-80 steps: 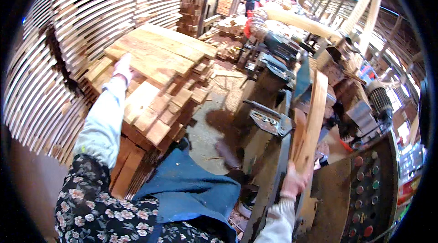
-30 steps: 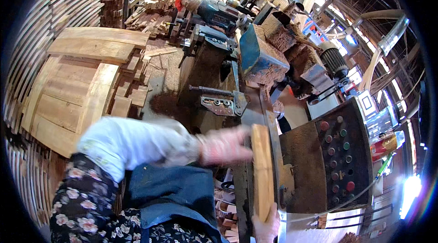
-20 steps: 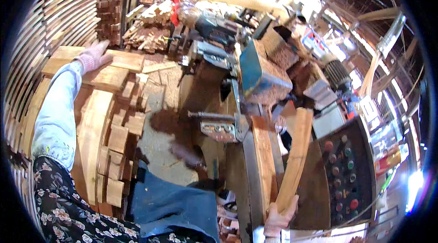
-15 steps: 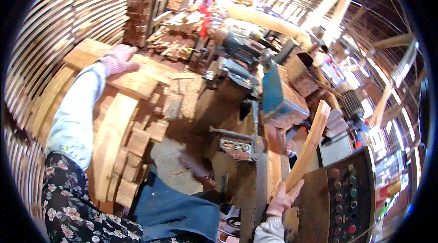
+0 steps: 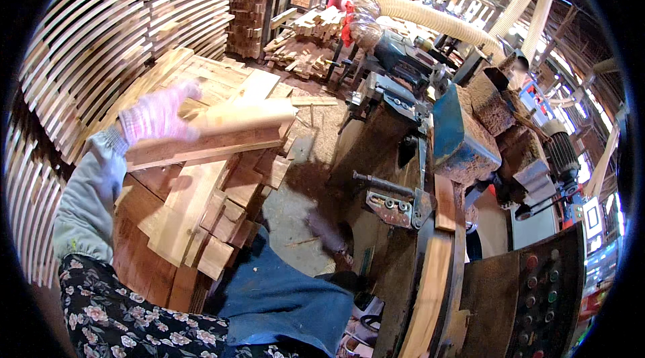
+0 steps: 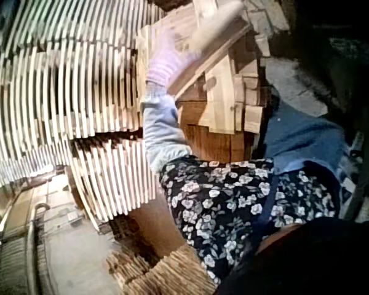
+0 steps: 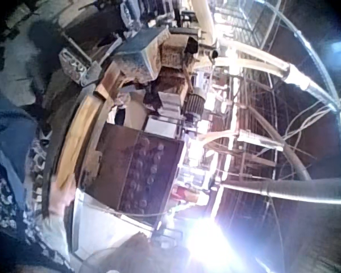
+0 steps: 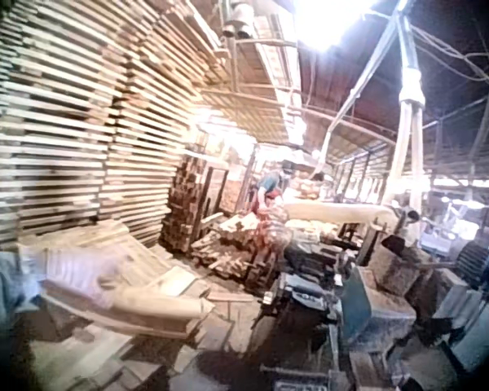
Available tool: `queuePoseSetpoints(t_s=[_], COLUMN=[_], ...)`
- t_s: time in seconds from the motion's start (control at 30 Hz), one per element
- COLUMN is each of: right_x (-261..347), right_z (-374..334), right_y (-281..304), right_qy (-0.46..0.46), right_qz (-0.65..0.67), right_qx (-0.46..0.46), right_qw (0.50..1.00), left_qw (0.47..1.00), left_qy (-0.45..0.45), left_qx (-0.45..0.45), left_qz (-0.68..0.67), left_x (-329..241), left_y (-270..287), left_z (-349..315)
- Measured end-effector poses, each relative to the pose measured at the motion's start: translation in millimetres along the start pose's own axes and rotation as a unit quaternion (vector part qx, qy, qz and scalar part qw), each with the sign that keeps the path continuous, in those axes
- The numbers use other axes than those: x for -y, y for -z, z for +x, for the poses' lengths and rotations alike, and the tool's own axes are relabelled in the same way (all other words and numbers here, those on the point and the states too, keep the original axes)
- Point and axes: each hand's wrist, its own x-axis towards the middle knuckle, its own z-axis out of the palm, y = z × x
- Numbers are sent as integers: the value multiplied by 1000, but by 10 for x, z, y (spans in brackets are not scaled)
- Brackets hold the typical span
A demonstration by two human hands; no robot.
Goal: The person takes wooden planks from a stack, places them onto the conveyor of an industrial planer machine, and aligns them to be processed.
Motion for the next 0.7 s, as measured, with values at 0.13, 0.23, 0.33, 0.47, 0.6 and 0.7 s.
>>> queuePoseSetpoints(t_s=[0.13,0.23,0.33,0.47,0.6,0.7], right_x=[-85,-8,-9,464,936,1226], right_z=[258,974,1817,2681,2690,2174], right_y=[-82,-242,-858,-1225,-1007,-425], right_qy=[152,195,193,211,291,514], right_qz=[-82,-100,-43,-56,194,146], right_qx=[-58,-56,-28,-58,-46,-70], right_qw=[983,974,980,974,936,842], left_qw=[981,987,988,975,942,824], left_qy=[-107,-31,-41,-128,-283,-542], left_qx=[-31,5,-12,-38,29,-122], left_qz=[156,160,150,177,180,109], left_x=[558,196,198,-425,-1394,-2054], left_y=[-369,-377,-295,-191,-240,-736], left_z=[-423,-480,-708,-754,-434,-198])
